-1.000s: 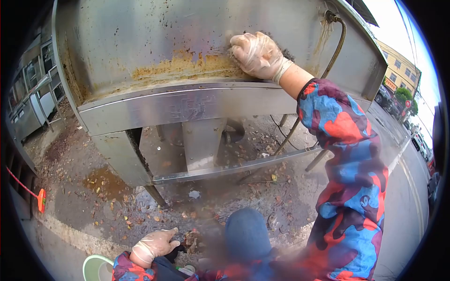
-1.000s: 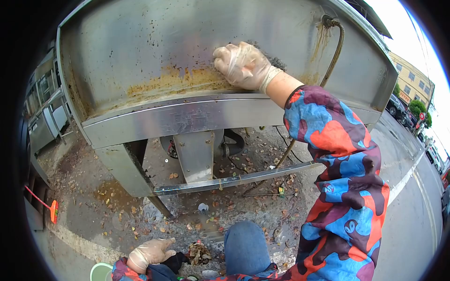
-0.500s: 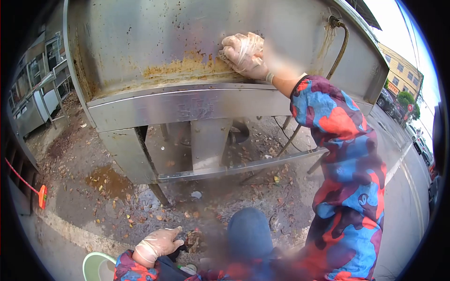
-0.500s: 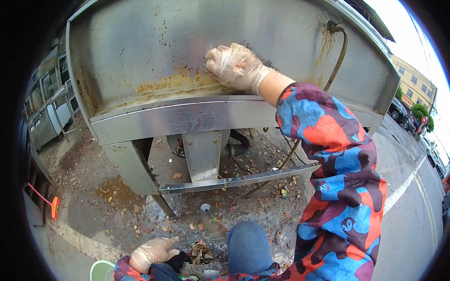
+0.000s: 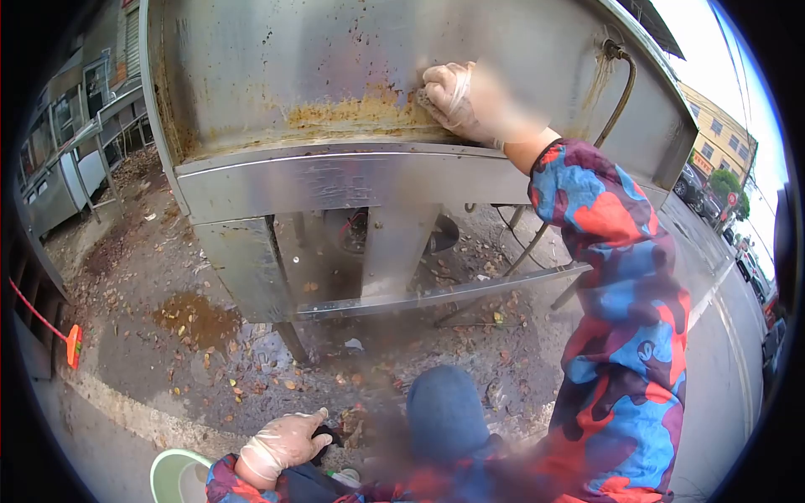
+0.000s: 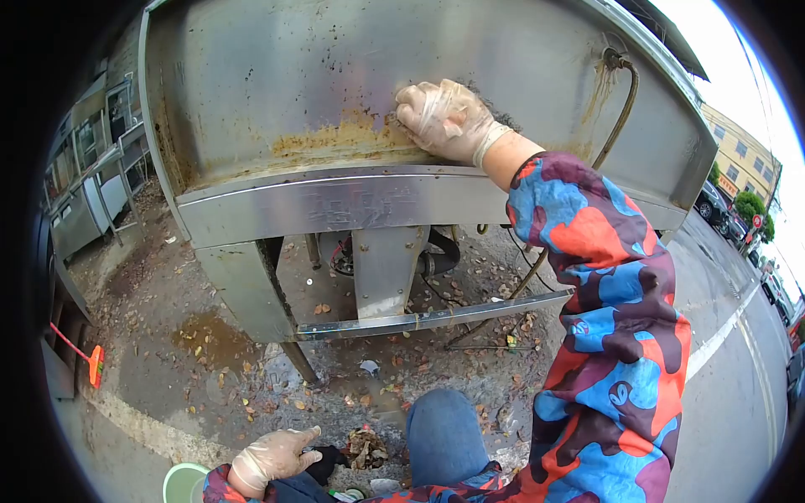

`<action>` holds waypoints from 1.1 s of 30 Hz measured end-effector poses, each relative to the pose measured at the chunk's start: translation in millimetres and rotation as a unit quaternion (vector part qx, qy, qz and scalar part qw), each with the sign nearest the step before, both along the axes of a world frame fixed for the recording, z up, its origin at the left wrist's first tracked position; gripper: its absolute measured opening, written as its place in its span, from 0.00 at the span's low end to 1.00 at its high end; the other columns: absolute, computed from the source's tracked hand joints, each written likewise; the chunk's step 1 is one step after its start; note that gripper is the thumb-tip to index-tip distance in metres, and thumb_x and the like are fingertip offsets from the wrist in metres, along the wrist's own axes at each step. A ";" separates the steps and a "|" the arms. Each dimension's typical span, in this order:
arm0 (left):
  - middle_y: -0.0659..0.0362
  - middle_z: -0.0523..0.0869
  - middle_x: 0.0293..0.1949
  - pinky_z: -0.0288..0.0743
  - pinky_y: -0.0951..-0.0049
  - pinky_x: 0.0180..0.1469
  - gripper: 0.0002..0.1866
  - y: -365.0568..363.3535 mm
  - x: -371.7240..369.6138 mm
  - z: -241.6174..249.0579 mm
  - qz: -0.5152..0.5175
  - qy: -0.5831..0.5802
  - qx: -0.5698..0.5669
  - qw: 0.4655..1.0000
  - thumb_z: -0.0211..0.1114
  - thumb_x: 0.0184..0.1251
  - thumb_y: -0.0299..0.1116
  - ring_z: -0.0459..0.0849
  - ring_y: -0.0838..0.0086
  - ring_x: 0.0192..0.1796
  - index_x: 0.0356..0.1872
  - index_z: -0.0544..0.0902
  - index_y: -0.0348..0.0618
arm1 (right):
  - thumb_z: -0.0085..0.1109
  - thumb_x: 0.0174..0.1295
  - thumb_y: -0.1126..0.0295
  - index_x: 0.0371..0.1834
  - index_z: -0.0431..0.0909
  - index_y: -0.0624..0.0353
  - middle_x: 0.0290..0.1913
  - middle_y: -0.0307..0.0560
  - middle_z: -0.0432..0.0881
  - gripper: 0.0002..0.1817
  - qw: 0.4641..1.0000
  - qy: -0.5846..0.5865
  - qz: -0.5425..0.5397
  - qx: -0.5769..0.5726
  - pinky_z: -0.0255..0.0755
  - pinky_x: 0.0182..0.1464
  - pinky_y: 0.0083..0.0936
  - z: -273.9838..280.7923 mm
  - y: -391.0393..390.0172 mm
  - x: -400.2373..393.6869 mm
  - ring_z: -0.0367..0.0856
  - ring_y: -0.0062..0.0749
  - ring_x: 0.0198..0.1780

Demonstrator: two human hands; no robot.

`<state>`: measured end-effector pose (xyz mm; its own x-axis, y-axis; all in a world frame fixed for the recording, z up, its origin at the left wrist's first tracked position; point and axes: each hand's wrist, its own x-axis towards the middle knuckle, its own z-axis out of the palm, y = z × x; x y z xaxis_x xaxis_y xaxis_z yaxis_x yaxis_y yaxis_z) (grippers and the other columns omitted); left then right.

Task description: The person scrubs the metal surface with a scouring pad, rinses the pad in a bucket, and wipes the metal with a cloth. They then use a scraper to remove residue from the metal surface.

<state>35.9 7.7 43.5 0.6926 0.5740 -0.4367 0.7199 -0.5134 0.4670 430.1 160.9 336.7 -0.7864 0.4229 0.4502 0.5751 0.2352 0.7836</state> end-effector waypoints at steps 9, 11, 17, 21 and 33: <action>0.40 0.82 0.48 0.73 0.54 0.54 0.31 -2.3 0.8 -12.5 -0.022 -0.063 0.023 0.998 0.57 0.68 0.47 0.80 0.46 0.53 0.65 0.68 0.36 | 0.54 0.66 0.57 0.36 0.77 0.56 0.38 0.52 0.80 0.13 0.904 0.257 -0.123 0.319 0.77 0.41 0.40 55.9 -21.8 86.3 0.81 0.48 0.39; 0.40 0.83 0.48 0.73 0.54 0.54 0.31 3.1 0.0 -19.5 -0.018 -0.062 0.024 0.998 0.57 0.68 0.47 0.80 0.46 0.53 0.66 0.68 0.36 | 0.55 0.66 0.58 0.37 0.77 0.56 0.41 0.48 0.79 0.12 0.963 0.153 0.010 0.220 0.76 0.43 0.38 23.7 -20.8 51.6 0.81 0.46 0.40; 0.40 0.83 0.47 0.72 0.54 0.54 0.31 4.9 11.5 -22.7 -0.013 -0.061 0.018 0.998 0.58 0.68 0.47 0.80 0.46 0.53 0.65 0.68 0.37 | 0.59 0.57 0.60 0.34 0.79 0.54 0.39 0.43 0.81 0.11 0.990 0.053 0.017 0.132 0.78 0.41 0.36 11.5 1.8 8.1 0.82 0.41 0.39; 0.40 0.83 0.46 0.72 0.54 0.54 0.30 6.8 14.7 -17.9 -0.009 -0.025 0.021 0.999 0.58 0.68 0.47 0.79 0.46 0.53 0.65 0.69 0.37 | 0.50 0.67 0.53 0.31 0.77 0.55 0.35 0.50 0.79 0.17 0.896 0.265 -0.114 0.337 0.75 0.39 0.41 77.0 0.4 45.5 0.81 0.45 0.38; 0.39 0.82 0.49 0.72 0.56 0.56 0.30 5.7 10.3 -23.8 -0.023 -0.060 0.007 0.998 0.58 0.68 0.47 0.79 0.47 0.55 0.64 0.70 0.36 | 0.55 0.64 0.56 0.33 0.76 0.56 0.36 0.49 0.80 0.14 0.916 0.274 -0.075 0.284 0.74 0.39 0.39 83.4 10.2 15.6 0.80 0.47 0.35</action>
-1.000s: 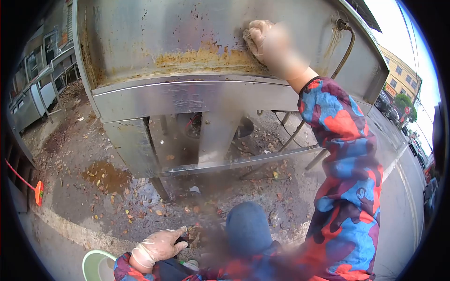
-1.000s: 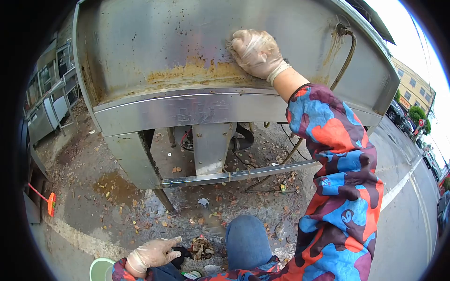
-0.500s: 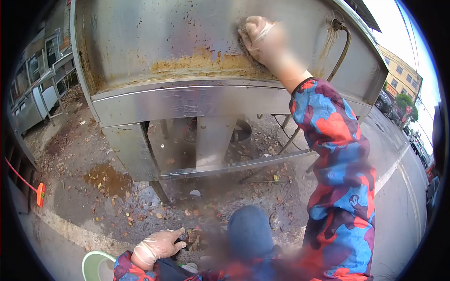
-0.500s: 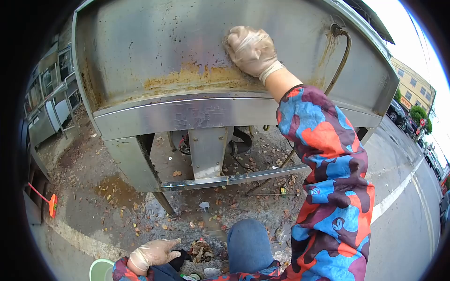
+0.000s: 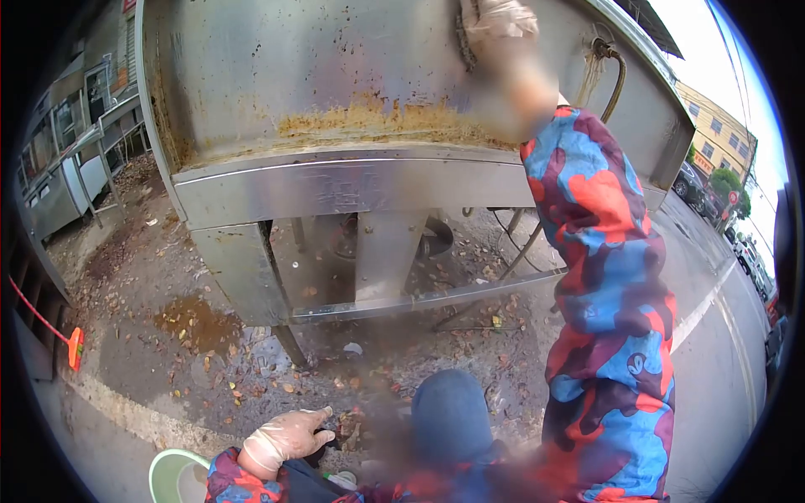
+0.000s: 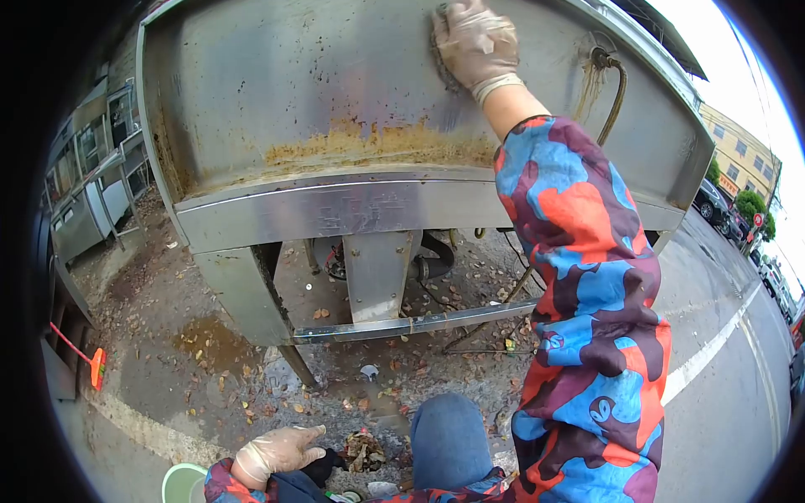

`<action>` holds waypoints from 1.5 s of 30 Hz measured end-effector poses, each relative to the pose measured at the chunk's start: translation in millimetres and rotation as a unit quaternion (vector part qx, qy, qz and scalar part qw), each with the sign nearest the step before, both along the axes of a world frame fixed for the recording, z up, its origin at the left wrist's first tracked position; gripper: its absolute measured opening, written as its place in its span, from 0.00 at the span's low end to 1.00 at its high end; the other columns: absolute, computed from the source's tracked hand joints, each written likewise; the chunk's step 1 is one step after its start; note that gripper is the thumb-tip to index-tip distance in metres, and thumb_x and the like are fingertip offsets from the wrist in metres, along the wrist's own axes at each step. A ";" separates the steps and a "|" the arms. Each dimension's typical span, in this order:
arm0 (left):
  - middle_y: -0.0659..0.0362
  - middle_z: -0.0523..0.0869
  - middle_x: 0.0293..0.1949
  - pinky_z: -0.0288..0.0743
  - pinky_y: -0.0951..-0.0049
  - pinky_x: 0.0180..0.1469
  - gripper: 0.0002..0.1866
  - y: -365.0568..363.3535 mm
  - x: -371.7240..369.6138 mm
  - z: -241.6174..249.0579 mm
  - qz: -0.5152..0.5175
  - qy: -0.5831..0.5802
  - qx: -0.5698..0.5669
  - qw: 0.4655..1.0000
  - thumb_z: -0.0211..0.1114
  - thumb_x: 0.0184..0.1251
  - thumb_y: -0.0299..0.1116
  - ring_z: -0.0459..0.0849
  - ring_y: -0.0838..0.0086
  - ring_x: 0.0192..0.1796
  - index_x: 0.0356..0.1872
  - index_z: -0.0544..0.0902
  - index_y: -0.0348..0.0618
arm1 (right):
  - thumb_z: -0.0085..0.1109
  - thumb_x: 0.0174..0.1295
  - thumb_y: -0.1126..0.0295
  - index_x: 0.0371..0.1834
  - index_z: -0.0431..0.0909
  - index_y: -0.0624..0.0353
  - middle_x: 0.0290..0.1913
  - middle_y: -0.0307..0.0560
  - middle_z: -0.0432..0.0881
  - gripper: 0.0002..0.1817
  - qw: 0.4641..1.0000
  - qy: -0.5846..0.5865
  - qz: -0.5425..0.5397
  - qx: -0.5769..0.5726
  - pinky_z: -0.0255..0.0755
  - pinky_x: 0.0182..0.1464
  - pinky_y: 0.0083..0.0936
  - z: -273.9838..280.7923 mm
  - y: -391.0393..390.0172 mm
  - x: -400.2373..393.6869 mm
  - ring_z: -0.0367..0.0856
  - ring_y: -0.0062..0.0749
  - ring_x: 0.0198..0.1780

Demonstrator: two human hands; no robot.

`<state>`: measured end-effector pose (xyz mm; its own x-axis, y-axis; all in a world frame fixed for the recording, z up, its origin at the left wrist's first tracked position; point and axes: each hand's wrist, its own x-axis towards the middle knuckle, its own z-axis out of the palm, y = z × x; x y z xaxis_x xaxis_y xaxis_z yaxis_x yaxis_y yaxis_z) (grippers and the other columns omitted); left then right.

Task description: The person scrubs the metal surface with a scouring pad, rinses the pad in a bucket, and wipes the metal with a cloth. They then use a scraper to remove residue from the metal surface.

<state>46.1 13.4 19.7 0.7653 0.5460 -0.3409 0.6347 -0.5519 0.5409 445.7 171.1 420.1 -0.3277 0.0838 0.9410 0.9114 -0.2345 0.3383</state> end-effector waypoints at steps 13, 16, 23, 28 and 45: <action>0.42 0.77 0.60 0.69 0.61 0.63 0.32 4.6 4.0 -1.8 -0.007 0.057 -0.024 0.998 0.55 0.71 0.50 0.75 0.49 0.62 0.67 0.67 0.35 | 0.57 0.58 0.63 0.36 0.76 0.53 0.46 0.43 0.79 0.08 0.908 -0.326 0.008 -0.262 0.74 0.46 0.35 -68.1 -2.3 -43.6 0.80 0.38 0.47; 0.42 0.76 0.60 0.68 0.61 0.63 0.32 18.7 23.2 -6.3 0.002 0.102 -0.010 0.995 0.55 0.70 0.50 0.75 0.51 0.62 0.68 0.67 0.37 | 0.50 0.59 0.67 0.39 0.77 0.52 0.43 0.42 0.78 0.08 0.960 -0.209 0.037 -0.181 0.73 0.47 0.33 -65.9 1.9 -57.4 0.79 0.36 0.47; 0.42 0.80 0.55 0.70 0.57 0.60 0.31 3.9 31.9 1.0 0.009 0.061 -0.001 0.998 0.55 0.70 0.49 0.77 0.48 0.59 0.66 0.68 0.37 | 0.57 0.60 0.61 0.34 0.78 0.55 0.44 0.43 0.79 0.09 0.938 -0.276 0.023 -0.207 0.74 0.46 0.36 -65.9 -25.0 31.9 0.81 0.39 0.44; 0.41 0.83 0.49 0.72 0.54 0.57 0.29 4.9 20.0 -5.7 0.011 0.066 0.016 0.998 0.57 0.67 0.47 0.79 0.48 0.56 0.63 0.71 0.37 | 0.53 0.58 0.65 0.36 0.78 0.55 0.40 0.44 0.79 0.08 0.925 -0.292 0.003 -0.242 0.74 0.47 0.34 -70.8 -16.8 -8.4 0.81 0.38 0.44; 0.41 0.83 0.46 0.73 0.53 0.54 0.27 -7.5 -4.2 18.7 0.010 0.012 0.003 1.000 0.57 0.68 0.45 0.80 0.46 0.52 0.62 0.70 0.36 | 0.55 0.57 0.66 0.37 0.79 0.54 0.40 0.45 0.79 0.08 0.914 -0.308 -0.027 -0.262 0.75 0.47 0.33 -81.0 -18.6 -12.8 0.82 0.36 0.44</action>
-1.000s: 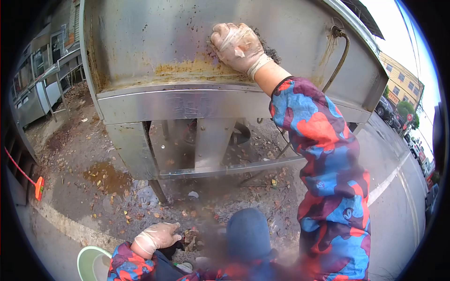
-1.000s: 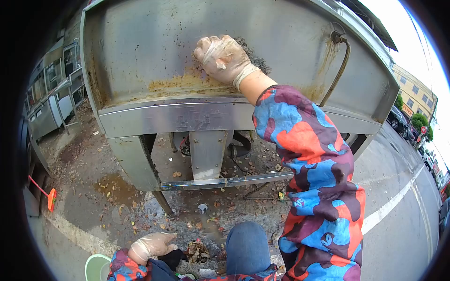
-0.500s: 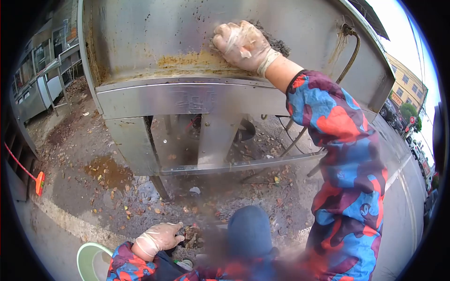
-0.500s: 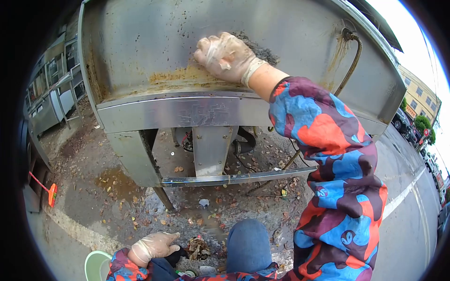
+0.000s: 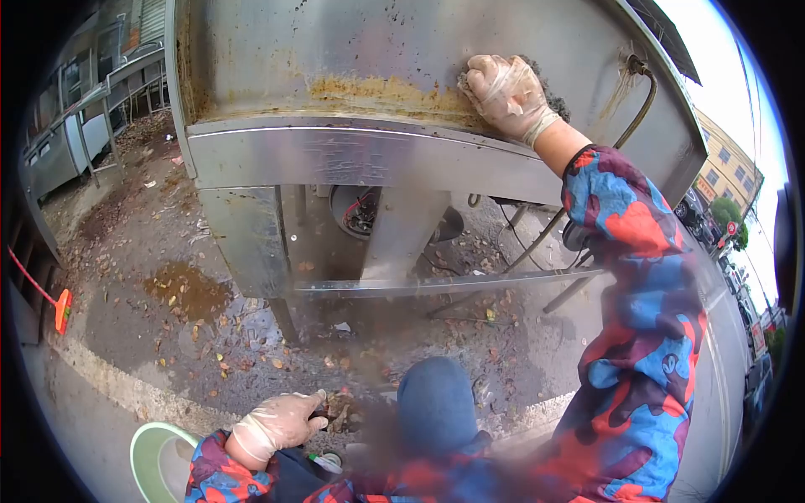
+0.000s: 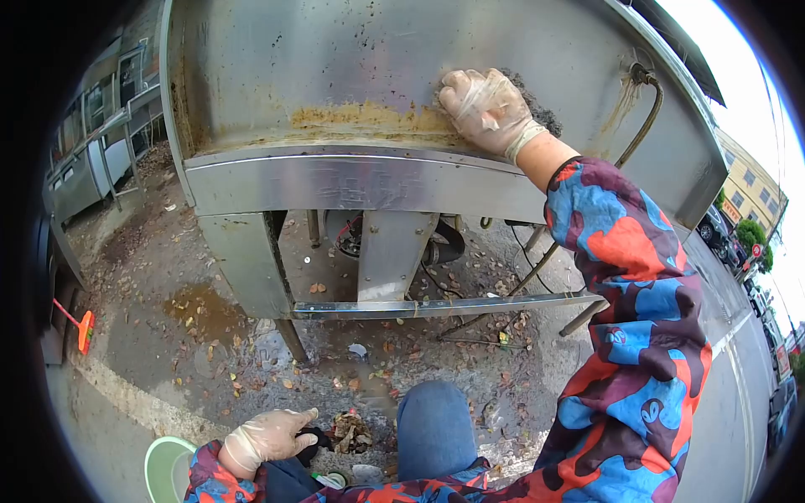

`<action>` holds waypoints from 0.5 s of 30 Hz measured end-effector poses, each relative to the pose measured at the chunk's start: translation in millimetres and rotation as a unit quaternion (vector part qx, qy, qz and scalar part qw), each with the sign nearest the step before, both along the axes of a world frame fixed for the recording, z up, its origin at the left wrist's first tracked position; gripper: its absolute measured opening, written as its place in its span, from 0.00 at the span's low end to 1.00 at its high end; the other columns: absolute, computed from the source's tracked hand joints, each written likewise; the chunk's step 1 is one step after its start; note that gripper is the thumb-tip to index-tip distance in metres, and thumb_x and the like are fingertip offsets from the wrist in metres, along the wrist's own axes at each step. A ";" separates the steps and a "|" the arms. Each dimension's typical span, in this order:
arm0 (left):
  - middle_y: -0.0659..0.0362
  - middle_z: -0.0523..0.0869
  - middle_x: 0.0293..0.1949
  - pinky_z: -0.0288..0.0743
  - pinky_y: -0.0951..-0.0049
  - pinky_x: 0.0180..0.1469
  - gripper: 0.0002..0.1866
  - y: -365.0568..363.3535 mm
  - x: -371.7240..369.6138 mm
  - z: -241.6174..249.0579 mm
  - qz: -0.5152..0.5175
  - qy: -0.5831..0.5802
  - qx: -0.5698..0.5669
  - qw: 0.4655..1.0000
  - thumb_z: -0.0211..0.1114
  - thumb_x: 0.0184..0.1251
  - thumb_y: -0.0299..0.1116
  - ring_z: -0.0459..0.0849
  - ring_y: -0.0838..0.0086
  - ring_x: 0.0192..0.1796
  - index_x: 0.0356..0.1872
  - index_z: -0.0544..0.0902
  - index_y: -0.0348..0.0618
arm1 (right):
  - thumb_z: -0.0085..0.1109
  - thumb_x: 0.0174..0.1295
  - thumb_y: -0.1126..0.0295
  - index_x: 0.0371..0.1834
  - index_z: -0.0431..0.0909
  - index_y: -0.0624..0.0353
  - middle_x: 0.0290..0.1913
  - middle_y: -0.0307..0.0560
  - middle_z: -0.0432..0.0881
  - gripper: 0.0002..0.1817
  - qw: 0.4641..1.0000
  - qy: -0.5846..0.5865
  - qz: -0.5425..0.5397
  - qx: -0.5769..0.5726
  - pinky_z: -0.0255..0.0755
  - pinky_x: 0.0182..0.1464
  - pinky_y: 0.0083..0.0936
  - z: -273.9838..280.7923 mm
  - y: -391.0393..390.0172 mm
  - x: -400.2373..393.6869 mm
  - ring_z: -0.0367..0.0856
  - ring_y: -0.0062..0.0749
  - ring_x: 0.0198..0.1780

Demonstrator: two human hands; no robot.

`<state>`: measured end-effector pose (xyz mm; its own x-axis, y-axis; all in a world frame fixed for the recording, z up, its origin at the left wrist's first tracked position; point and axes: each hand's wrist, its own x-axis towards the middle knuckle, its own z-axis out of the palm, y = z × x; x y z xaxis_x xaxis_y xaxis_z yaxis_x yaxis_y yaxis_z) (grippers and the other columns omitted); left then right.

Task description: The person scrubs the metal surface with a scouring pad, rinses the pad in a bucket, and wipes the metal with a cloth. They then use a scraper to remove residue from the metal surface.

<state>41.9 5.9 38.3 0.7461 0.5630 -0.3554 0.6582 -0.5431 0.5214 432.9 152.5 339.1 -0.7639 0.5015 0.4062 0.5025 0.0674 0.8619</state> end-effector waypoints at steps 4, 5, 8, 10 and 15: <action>0.40 0.83 0.47 0.73 0.54 0.54 0.28 -0.7 2.7 -5.2 0.003 0.014 -0.001 1.000 0.57 0.68 0.45 0.80 0.46 0.53 0.62 0.70 0.36 | 0.52 0.58 0.67 0.36 0.77 0.53 0.39 0.43 0.77 0.07 0.999 -0.033 0.021 -0.012 0.75 0.44 0.32 4.3 19.7 -47.7 0.81 0.36 0.43; 0.40 0.83 0.48 0.73 0.54 0.55 0.28 2.4 6.7 -9.0 0.002 0.007 0.003 1.000 0.58 0.67 0.45 0.80 0.46 0.54 0.63 0.70 0.36 | 0.51 0.58 0.67 0.37 0.76 0.53 0.38 0.43 0.77 0.07 0.998 -0.039 0.045 -0.008 0.75 0.43 0.32 4.1 23.4 -71.4 0.81 0.36 0.41; 0.40 0.83 0.49 0.72 0.54 0.56 0.29 11.6 14.6 -25.2 0.008 0.011 0.023 1.000 0.58 0.67 0.45 0.79 0.47 0.55 0.63 0.70 0.36 | 0.52 0.56 0.67 0.34 0.75 0.53 0.38 0.43 0.76 0.05 0.994 -0.042 0.095 -0.015 0.74 0.44 0.32 2.5 32.7 -104.1 0.80 0.35 0.44; 0.40 0.82 0.50 0.72 0.55 0.56 0.29 12.8 24.1 -20.3 0.013 0.023 0.030 0.999 0.59 0.67 0.44 0.79 0.47 0.55 0.63 0.70 0.36 | 0.52 0.56 0.67 0.33 0.74 0.53 0.37 0.43 0.75 0.05 0.993 -0.040 0.114 -0.016 0.73 0.44 0.32 7.3 28.6 -89.1 0.80 0.35 0.44; 0.40 0.80 0.54 0.71 0.57 0.58 0.30 5.1 20.3 -7.4 -0.003 0.027 0.010 1.000 0.57 0.69 0.47 0.78 0.47 0.57 0.65 0.68 0.35 | 0.52 0.57 0.68 0.39 0.78 0.56 0.40 0.45 0.78 0.09 0.995 -0.069 -0.033 -0.072 0.76 0.44 0.32 1.4 -5.9 -5.4 0.82 0.37 0.44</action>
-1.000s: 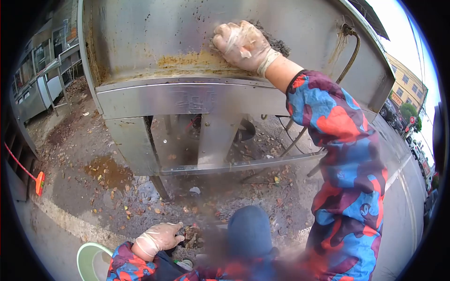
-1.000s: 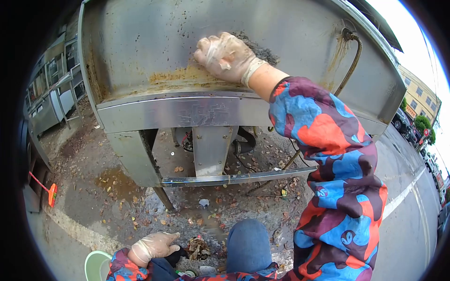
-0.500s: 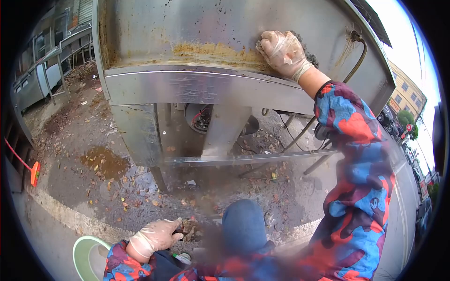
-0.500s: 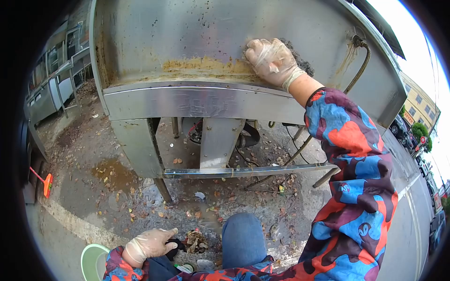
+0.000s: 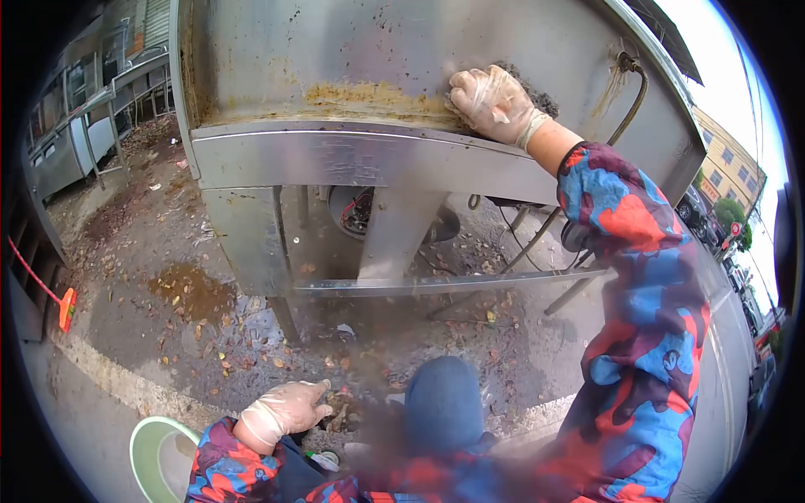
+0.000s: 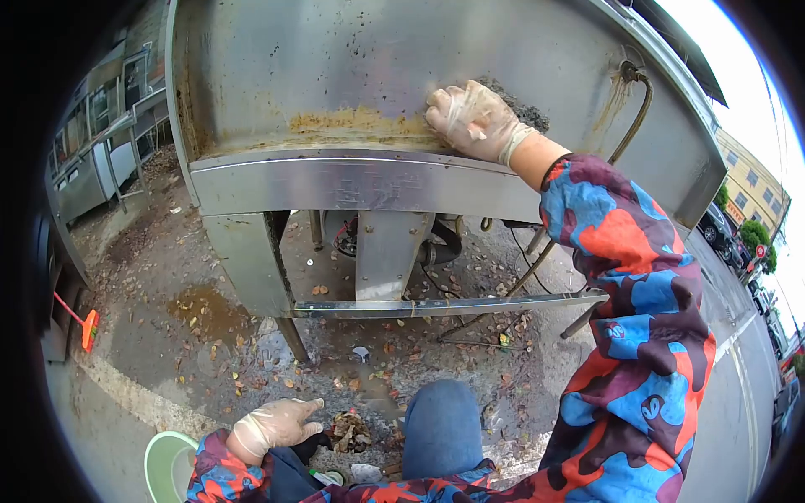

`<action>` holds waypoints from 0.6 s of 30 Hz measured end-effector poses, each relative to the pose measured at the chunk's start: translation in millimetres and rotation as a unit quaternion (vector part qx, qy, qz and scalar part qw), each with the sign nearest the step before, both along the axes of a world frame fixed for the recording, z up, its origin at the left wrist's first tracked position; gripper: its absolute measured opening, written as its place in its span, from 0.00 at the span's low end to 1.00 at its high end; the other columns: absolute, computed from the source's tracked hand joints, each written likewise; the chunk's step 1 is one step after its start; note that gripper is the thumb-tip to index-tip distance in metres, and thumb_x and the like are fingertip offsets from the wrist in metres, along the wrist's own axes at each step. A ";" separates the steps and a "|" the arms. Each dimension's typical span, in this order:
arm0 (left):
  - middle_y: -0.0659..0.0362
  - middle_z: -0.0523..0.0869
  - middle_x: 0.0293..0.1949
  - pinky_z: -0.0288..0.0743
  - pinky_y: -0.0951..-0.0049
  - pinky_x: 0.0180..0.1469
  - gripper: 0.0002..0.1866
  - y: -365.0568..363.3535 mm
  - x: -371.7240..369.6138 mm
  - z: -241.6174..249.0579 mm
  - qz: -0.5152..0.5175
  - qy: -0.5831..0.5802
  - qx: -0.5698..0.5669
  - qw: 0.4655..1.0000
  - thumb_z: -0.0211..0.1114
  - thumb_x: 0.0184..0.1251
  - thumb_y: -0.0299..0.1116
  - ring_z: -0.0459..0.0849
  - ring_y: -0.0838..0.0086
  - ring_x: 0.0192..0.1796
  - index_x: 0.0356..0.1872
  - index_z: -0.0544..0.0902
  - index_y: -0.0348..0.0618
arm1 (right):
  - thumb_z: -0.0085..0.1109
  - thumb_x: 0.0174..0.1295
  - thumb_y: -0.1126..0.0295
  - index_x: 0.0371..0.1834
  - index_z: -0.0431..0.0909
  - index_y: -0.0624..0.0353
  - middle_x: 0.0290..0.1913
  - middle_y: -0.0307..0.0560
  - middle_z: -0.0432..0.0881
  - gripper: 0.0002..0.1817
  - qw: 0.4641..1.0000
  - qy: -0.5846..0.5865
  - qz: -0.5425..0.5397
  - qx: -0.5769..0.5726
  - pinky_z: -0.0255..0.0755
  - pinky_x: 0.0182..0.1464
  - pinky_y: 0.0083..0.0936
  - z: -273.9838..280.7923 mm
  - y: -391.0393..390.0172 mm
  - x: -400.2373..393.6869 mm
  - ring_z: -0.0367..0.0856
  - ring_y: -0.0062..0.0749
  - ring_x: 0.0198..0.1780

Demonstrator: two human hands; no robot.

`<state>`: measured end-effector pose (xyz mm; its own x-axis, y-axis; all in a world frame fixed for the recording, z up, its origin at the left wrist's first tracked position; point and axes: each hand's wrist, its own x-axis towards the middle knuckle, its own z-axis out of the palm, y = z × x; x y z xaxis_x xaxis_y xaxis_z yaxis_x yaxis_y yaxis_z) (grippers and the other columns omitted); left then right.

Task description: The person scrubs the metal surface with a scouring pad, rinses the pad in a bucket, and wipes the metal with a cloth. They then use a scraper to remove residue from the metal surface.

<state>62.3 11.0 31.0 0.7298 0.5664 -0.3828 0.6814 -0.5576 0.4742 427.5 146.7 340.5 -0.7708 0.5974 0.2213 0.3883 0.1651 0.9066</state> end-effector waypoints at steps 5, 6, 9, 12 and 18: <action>0.41 0.84 0.41 0.72 0.50 0.50 0.22 -6.1 -18.8 2.7 0.010 -0.041 0.012 0.999 0.58 0.67 0.44 0.81 0.45 0.48 0.54 0.73 0.38 | 0.53 0.56 0.68 0.36 0.75 0.55 0.40 0.45 0.78 0.07 0.998 0.023 0.053 0.021 0.75 0.43 0.33 -5.3 18.3 -32.9 0.82 0.37 0.42; 0.41 0.84 0.41 0.72 0.50 0.50 0.22 -4.5 -17.3 3.0 0.010 -0.043 0.011 0.999 0.58 0.67 0.44 0.81 0.45 0.48 0.54 0.73 0.38 | 0.55 0.54 0.68 0.33 0.72 0.54 0.39 0.45 0.78 0.06 0.997 0.017 0.070 0.017 0.75 0.41 0.35 -4.4 25.2 -47.2 0.81 0.38 0.40; 0.41 0.84 0.42 0.73 0.51 0.51 0.23 -1.7 -18.7 8.0 0.016 -0.067 0.001 0.998 0.58 0.67 0.43 0.81 0.45 0.49 0.56 0.72 0.37 | 0.55 0.56 0.67 0.35 0.72 0.54 0.37 0.44 0.77 0.06 0.985 0.035 0.168 0.023 0.75 0.42 0.34 -2.9 58.0 -126.2 0.81 0.38 0.40; 0.41 0.84 0.44 0.73 0.52 0.52 0.25 -1.5 -16.5 -2.3 0.022 -0.071 0.010 0.997 0.58 0.67 0.43 0.80 0.46 0.50 0.59 0.72 0.36 | 0.54 0.56 0.67 0.36 0.73 0.55 0.36 0.44 0.76 0.07 0.978 0.047 0.200 0.016 0.75 0.42 0.33 1.9 62.6 -158.6 0.81 0.38 0.40; 0.41 0.83 0.46 0.73 0.54 0.53 0.26 -10.4 -35.8 16.1 0.031 -0.085 0.022 0.996 0.59 0.67 0.43 0.80 0.47 0.52 0.60 0.71 0.35 | 0.56 0.55 0.65 0.36 0.74 0.55 0.40 0.43 0.77 0.08 0.991 -0.038 0.124 -0.033 0.75 0.43 0.32 -2.2 36.2 -83.2 0.80 0.36 0.44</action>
